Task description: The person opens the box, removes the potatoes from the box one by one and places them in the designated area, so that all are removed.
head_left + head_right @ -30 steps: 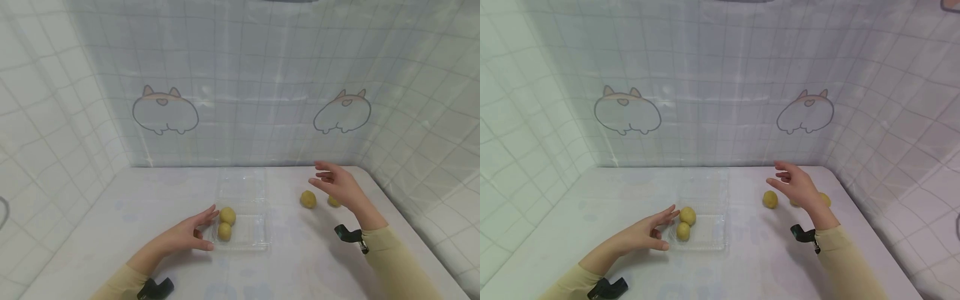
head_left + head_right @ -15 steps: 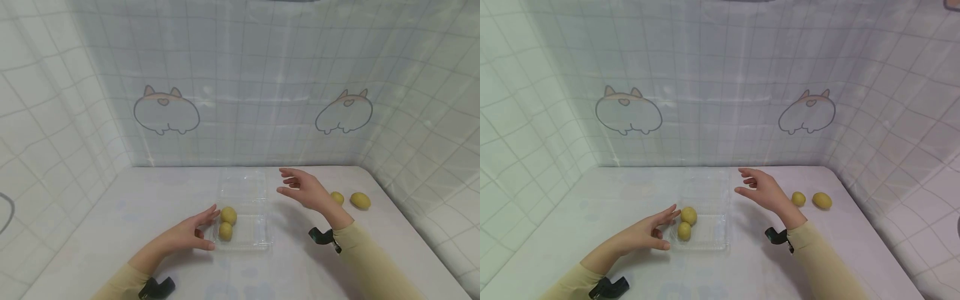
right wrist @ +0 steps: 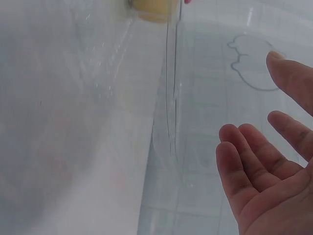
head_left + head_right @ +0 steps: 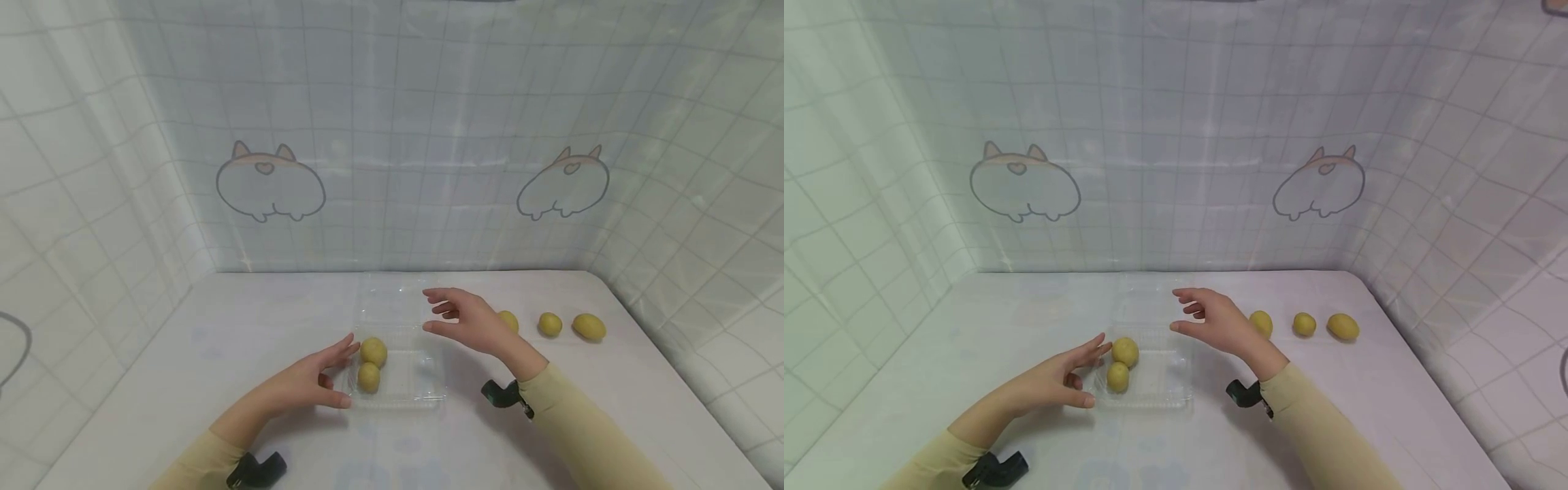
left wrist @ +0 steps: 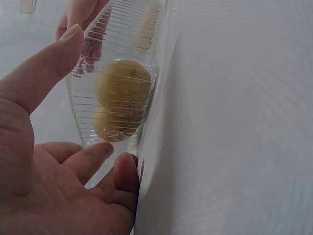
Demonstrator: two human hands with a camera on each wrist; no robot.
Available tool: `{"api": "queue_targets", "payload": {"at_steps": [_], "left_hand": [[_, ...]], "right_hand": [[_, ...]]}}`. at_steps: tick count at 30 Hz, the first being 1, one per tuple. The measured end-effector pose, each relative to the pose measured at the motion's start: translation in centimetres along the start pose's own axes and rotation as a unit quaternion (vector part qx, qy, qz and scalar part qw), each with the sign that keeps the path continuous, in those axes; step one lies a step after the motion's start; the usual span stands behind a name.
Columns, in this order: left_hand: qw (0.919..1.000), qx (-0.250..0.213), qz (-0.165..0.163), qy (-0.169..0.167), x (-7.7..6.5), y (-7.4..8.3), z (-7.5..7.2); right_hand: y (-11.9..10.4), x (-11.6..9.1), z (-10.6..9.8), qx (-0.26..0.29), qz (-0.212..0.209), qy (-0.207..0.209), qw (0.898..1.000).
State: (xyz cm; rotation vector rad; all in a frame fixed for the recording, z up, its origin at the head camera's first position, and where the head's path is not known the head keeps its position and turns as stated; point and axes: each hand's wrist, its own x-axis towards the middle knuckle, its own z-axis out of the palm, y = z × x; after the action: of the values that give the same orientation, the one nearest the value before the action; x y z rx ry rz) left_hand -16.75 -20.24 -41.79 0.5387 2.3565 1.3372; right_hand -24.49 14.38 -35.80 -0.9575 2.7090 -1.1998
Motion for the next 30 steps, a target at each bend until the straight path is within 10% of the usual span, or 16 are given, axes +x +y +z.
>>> {"api": "queue_targets", "payload": {"at_steps": [30], "left_hand": [[0.9999, -0.001, -0.014, 0.006, -0.7, 1.0, 1.2]], "right_hand": [[-2.7, 0.2, 5.8, 0.039, -0.065, -0.131, 0.988]]}}
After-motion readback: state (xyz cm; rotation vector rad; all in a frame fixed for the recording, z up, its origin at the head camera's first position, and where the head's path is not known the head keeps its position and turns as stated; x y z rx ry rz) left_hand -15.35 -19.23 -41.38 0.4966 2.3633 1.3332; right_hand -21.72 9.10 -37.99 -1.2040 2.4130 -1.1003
